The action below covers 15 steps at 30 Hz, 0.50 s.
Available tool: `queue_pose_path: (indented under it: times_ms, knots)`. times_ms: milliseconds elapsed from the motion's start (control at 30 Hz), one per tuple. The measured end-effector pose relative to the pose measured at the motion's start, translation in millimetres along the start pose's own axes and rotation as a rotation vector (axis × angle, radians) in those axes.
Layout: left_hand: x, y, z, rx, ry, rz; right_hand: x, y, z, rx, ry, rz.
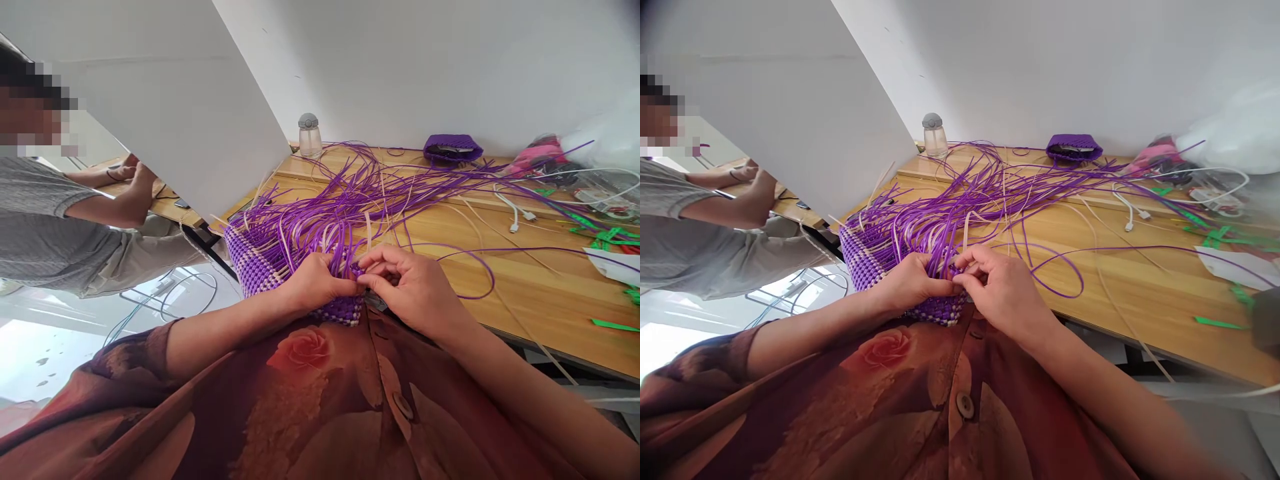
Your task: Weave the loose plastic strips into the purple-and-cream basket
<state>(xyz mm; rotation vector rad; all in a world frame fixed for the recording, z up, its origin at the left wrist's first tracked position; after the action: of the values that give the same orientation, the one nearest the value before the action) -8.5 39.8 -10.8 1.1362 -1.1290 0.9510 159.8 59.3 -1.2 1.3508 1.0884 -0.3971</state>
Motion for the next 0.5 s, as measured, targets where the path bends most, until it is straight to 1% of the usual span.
queue_pose_path:
  times_ms: [67,200,300,367,433,500]
  knots:
    - [-2,-0.1,-1,-0.008,-0.005,-0.007,-6,0,2,0.044,0.102,0.073]
    - [-9,0.9,-4,-0.027,-0.020,-0.034,-15,-3,7,0.076,0.278,0.243]
    - [-12,0.9,-7,-0.036,-0.043,-0.065,-26,-1,12,0.108,0.315,0.255]
    - [-12,0.1,-8,-0.045,-0.071,-0.085,-36,5,16,0.065,0.287,0.198]
    - [-12,-0.7,-8,-0.053,-0.101,-0.102,-43,16,21,-0.048,0.242,0.129]
    - [-13,-1.3,-9,-0.062,-0.125,-0.110,-43,31,27,-0.123,0.214,0.078]
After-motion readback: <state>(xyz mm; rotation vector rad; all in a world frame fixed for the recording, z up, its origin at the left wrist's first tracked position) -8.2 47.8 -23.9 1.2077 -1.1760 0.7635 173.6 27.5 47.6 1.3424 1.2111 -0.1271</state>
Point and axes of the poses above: each hand's wrist, its own z-axis away from the middle knuckle, its own y-axis out of the back of the hand, x = y × z, the point moved 3 cm from there along -z, towards the middle knuckle, and after that the axes turned 7 degrees about -y, right-handed, at the moved point
